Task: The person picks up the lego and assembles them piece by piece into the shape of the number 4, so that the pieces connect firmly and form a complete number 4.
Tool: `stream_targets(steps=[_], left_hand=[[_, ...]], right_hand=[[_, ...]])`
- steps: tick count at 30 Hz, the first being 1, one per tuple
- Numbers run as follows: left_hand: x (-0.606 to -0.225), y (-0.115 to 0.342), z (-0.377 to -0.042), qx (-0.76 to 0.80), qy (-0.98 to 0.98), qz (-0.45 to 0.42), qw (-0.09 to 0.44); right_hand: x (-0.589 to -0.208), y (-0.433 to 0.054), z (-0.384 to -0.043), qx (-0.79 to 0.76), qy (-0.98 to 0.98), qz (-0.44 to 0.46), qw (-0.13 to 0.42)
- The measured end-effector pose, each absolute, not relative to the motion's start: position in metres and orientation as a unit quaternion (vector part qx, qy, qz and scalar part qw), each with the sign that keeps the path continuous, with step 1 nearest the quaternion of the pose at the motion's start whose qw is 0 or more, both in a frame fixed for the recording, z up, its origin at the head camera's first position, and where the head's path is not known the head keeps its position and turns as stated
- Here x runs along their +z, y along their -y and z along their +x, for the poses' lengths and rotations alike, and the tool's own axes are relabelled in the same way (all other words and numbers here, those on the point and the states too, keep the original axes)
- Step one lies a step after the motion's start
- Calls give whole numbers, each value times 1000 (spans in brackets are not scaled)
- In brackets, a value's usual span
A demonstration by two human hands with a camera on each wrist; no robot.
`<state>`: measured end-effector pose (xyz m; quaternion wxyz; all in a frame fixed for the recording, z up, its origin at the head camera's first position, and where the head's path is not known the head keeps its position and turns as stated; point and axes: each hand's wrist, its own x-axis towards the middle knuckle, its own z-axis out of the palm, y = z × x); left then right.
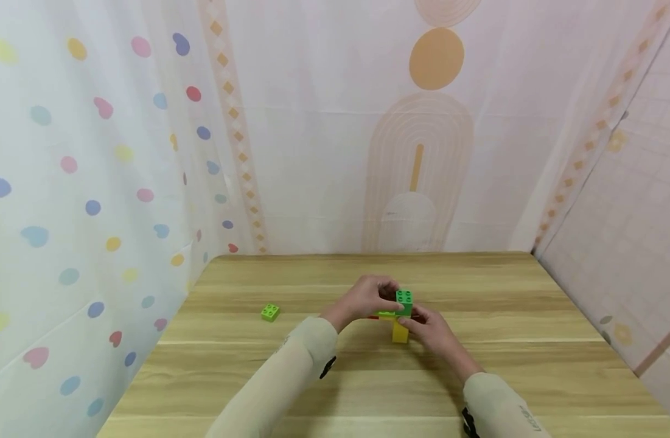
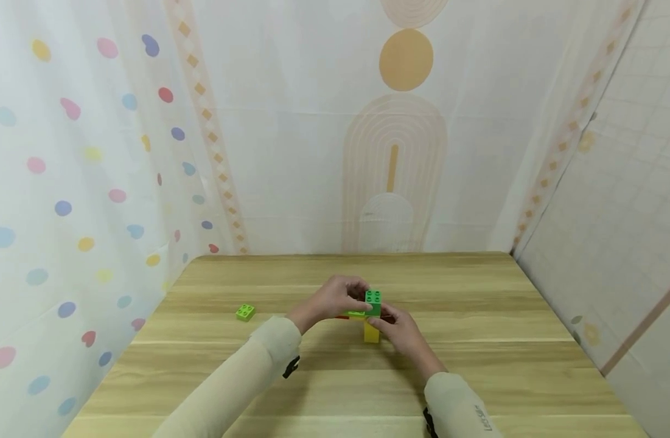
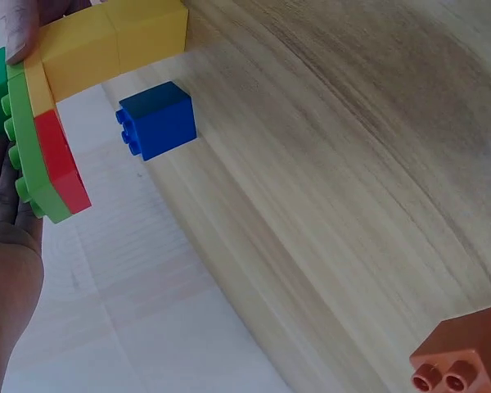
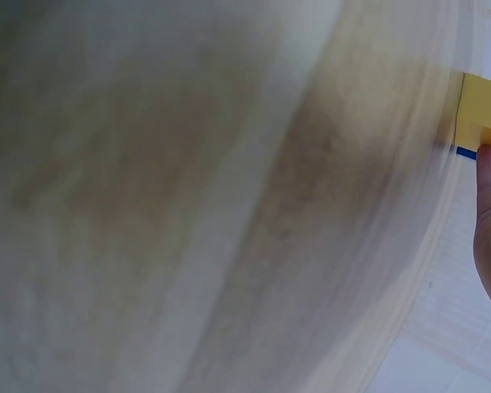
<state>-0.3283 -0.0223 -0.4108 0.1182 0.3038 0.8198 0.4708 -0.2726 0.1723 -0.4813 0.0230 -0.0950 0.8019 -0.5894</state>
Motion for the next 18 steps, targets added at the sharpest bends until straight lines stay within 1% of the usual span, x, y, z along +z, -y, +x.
stream_targets(steps=[9, 18], left_hand=[[-412, 21, -328, 459, -827, 305, 113], [-409, 22, -328, 454, -832, 299, 110]], right_hand=[[-485, -174, -273, -588, -803, -98, 26], [-477, -176, -275, -577, -808, -112, 32]])
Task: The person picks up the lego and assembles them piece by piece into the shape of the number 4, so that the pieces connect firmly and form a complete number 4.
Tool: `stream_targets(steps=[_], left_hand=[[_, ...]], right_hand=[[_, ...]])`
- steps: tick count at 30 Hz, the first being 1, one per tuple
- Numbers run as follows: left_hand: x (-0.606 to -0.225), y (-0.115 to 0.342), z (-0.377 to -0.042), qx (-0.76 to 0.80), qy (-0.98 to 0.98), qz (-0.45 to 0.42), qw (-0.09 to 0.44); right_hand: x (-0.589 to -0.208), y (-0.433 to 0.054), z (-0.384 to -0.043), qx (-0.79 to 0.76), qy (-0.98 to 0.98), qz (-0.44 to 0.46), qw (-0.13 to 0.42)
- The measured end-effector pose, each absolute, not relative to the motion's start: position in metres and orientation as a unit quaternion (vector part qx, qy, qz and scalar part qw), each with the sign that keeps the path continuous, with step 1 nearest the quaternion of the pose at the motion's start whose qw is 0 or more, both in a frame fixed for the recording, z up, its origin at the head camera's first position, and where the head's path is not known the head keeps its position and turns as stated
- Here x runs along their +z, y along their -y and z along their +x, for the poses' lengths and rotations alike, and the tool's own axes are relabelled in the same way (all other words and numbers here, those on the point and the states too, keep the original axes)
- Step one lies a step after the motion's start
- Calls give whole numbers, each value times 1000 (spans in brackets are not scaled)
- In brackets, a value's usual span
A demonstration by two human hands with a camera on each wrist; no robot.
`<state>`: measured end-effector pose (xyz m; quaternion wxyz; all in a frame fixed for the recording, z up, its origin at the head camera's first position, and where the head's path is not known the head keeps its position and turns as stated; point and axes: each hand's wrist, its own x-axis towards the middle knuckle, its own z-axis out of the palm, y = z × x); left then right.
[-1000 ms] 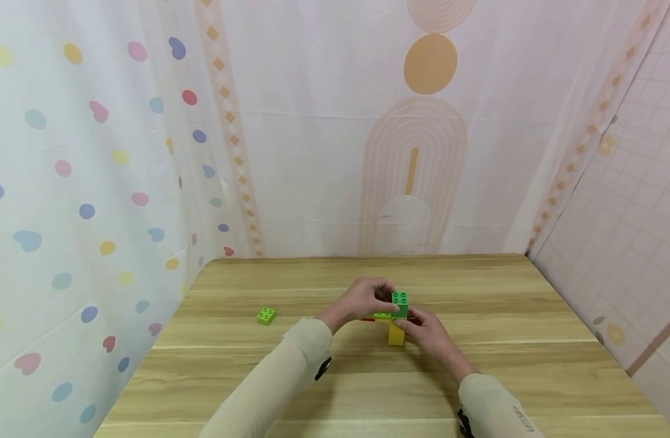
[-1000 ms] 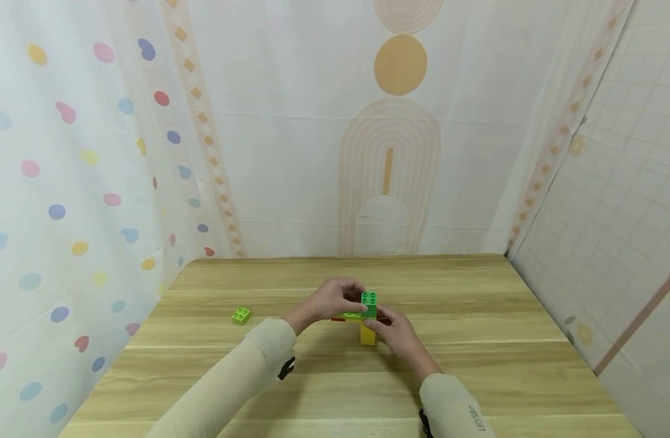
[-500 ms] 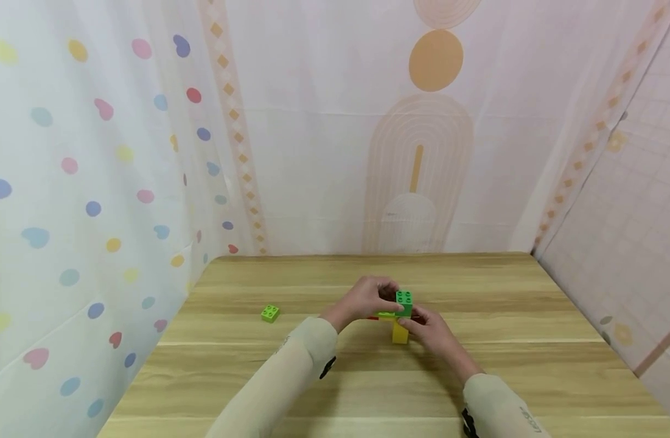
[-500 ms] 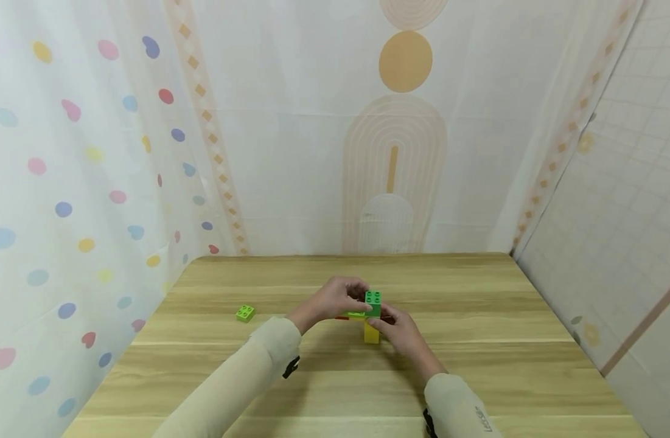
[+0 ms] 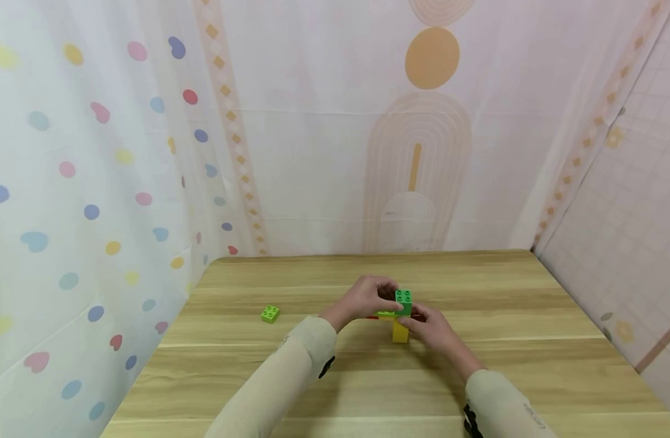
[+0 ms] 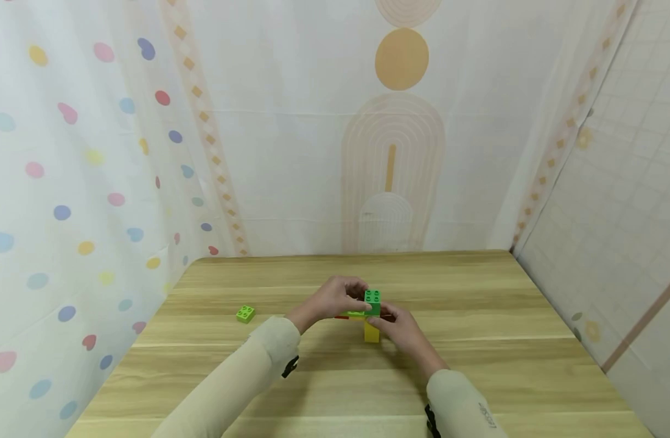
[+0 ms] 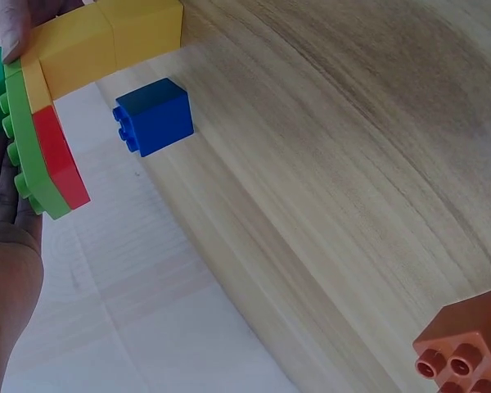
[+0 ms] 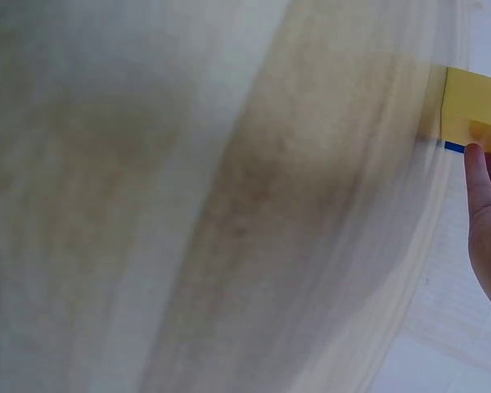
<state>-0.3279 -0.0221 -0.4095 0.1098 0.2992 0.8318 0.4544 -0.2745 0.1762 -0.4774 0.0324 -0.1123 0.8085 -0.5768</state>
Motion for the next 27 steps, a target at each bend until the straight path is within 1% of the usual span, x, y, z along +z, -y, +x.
stream_targets(steps=[10, 19, 27], left_hand=[[-408, 25, -330, 449, -832, 306, 114], [-408, 23, -330, 448, -830, 312, 116], [-411, 25, -329, 451, -827, 315, 111]], right_hand=[[-472, -173, -279, -571, -813, -100, 48], [-471, -163, -284, -573, -813, -91, 44], [-476, -159, -284, -582, -804, -113, 47]])
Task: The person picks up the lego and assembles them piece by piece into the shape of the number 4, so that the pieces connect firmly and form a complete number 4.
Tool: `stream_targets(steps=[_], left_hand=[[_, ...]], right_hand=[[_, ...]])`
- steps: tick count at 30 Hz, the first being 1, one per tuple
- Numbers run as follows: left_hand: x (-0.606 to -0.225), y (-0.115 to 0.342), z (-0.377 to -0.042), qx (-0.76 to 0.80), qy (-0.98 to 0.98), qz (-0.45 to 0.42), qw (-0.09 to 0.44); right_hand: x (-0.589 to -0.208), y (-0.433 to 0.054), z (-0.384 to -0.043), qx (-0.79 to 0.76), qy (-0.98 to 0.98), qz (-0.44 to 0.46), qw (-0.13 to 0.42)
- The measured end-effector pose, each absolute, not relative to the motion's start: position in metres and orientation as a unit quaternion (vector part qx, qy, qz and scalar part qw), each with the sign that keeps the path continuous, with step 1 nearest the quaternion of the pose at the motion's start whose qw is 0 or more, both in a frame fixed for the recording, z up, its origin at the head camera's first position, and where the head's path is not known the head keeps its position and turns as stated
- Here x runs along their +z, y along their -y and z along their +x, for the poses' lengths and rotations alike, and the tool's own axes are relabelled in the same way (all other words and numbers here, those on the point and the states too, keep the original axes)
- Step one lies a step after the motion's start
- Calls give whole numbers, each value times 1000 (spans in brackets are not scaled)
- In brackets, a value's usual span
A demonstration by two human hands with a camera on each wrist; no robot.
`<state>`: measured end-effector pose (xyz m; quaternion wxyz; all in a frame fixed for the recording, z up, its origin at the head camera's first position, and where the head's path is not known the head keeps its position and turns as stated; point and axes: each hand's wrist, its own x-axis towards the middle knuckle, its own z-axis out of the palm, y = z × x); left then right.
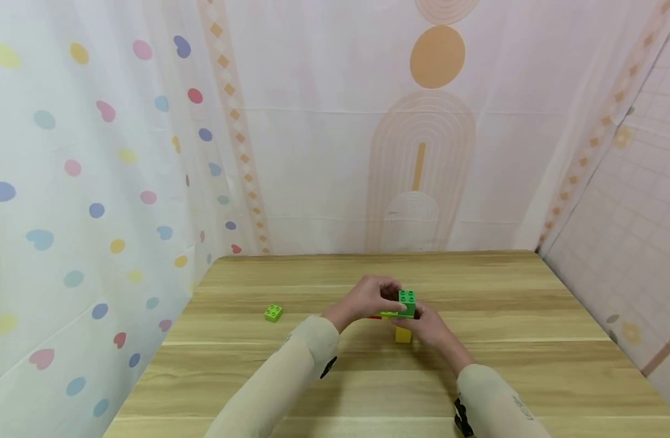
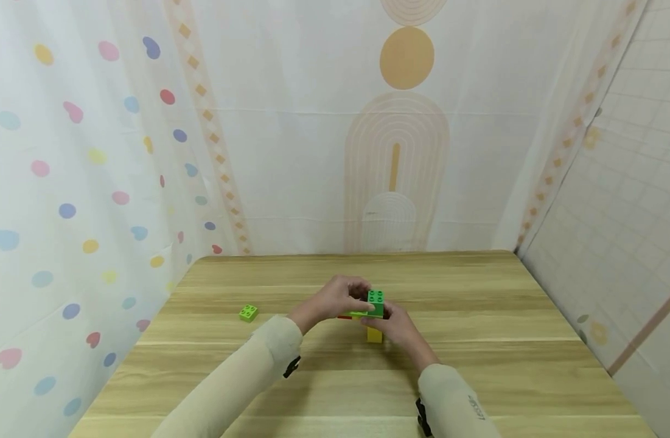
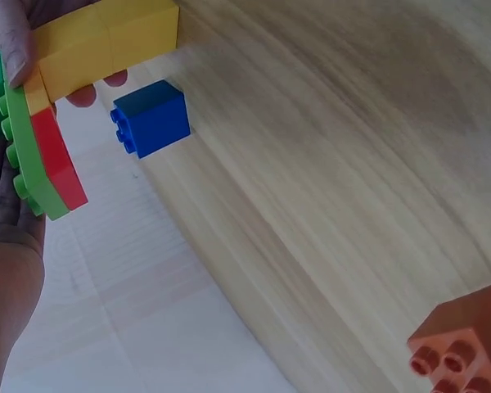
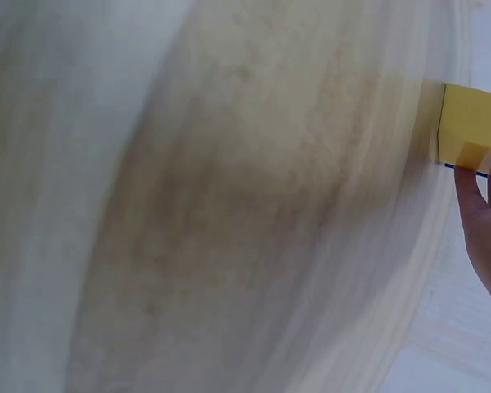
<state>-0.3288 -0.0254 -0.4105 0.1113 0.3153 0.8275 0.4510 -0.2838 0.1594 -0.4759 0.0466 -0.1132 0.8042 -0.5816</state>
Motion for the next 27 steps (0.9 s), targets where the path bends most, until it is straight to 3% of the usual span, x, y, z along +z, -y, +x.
stream_targets(steps=[6, 12, 21, 27], left_hand=[[-416, 30, -330, 445, -834, 313, 90], [-415, 48, -342, 470, -845, 248, 59], [-429, 83, -358, 528, -833, 163, -35], [-441, 88, -361, 535, -831, 147, -27]], right_hand=[[-480, -159, -284, -594, -793, -128, 49], [-482, -156, -284, -605, -790, -95, 39], [-481, -152, -282, -619, -784, -50, 14], [-480, -156, -281, -611, -790, -46, 13]])
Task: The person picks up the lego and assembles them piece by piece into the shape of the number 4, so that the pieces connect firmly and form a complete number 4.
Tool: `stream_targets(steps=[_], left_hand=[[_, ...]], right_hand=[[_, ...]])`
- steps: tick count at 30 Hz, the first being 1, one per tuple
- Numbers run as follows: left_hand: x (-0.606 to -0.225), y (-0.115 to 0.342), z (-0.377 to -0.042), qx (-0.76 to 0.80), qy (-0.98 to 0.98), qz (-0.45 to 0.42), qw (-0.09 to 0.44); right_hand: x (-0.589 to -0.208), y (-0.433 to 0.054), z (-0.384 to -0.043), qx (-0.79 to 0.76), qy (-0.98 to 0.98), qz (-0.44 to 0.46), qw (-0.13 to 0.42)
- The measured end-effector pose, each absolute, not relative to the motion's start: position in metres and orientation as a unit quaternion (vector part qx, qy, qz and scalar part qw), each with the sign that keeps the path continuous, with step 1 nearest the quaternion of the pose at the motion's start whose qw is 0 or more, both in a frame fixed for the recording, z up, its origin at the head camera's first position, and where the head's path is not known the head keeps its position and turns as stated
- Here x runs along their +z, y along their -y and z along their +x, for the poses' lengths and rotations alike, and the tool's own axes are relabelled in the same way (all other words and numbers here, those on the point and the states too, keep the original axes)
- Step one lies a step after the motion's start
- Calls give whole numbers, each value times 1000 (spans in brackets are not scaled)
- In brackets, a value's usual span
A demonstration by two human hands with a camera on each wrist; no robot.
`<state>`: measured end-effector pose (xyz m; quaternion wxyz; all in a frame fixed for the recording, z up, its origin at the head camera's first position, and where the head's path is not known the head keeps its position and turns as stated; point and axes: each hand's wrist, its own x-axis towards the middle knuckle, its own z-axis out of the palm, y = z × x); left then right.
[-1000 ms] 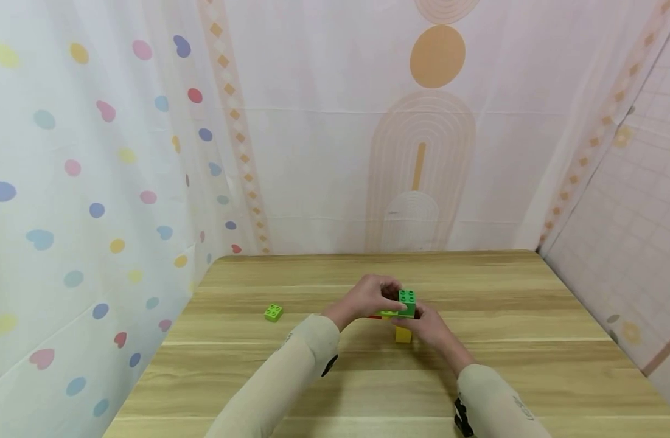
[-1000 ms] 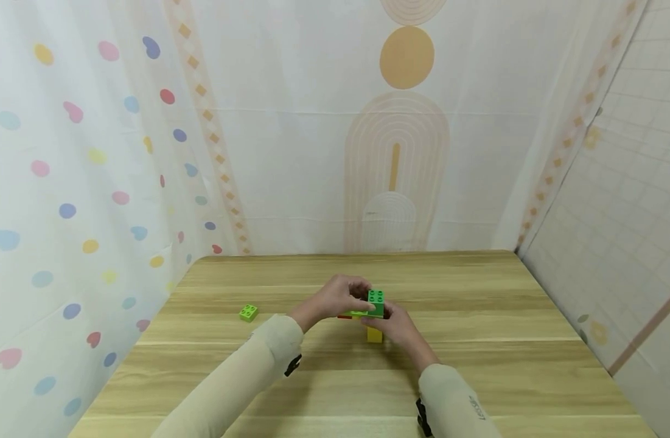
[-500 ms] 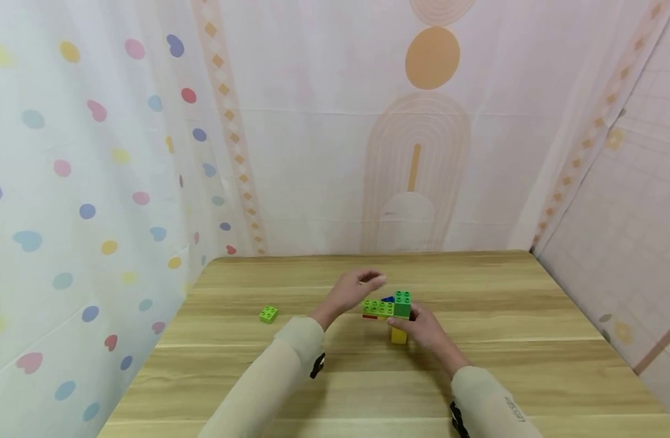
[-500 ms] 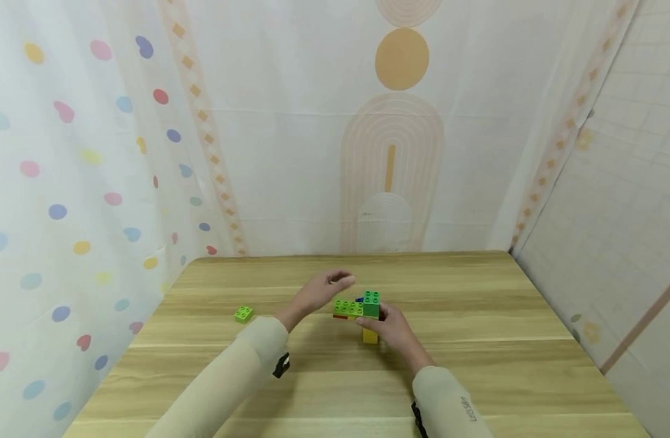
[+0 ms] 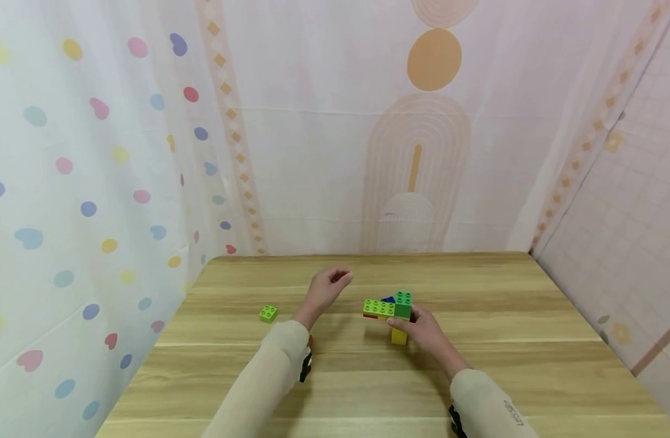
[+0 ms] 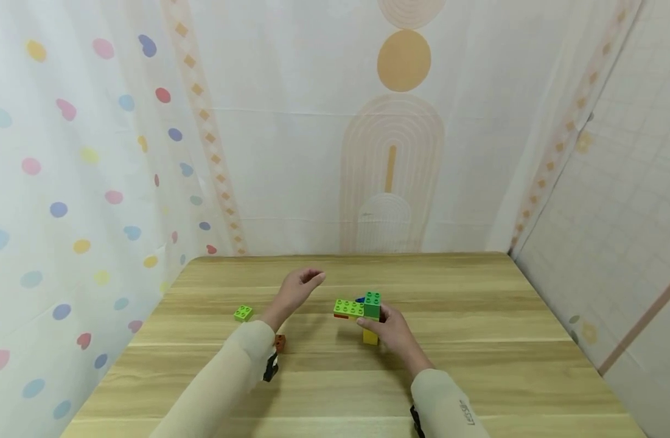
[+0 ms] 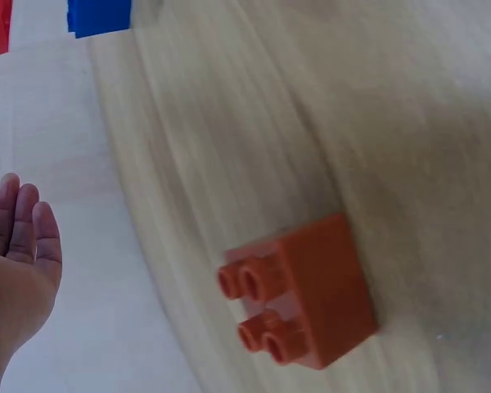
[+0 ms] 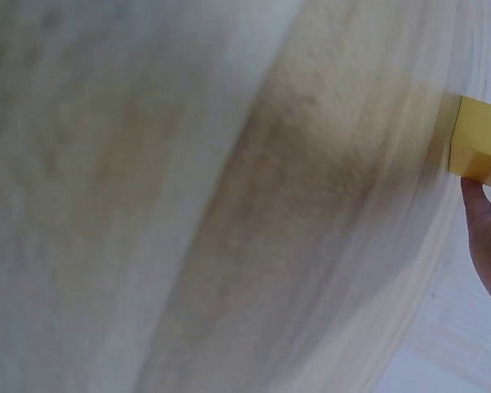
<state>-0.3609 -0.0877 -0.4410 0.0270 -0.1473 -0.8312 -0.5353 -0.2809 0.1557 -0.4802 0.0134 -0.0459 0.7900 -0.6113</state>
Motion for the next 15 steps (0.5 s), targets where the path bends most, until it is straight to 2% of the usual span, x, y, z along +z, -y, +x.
stream_targets(steps=[8, 15], left_hand=[[-450, 77, -362, -519, 840, -157, -18], [-452, 64, -365, -481, 856, -180, -61]], right_hand=[[-476, -166, -281, -595, -801, -55, 29], [-473, -178, -280, -587, -803, -75, 73]])
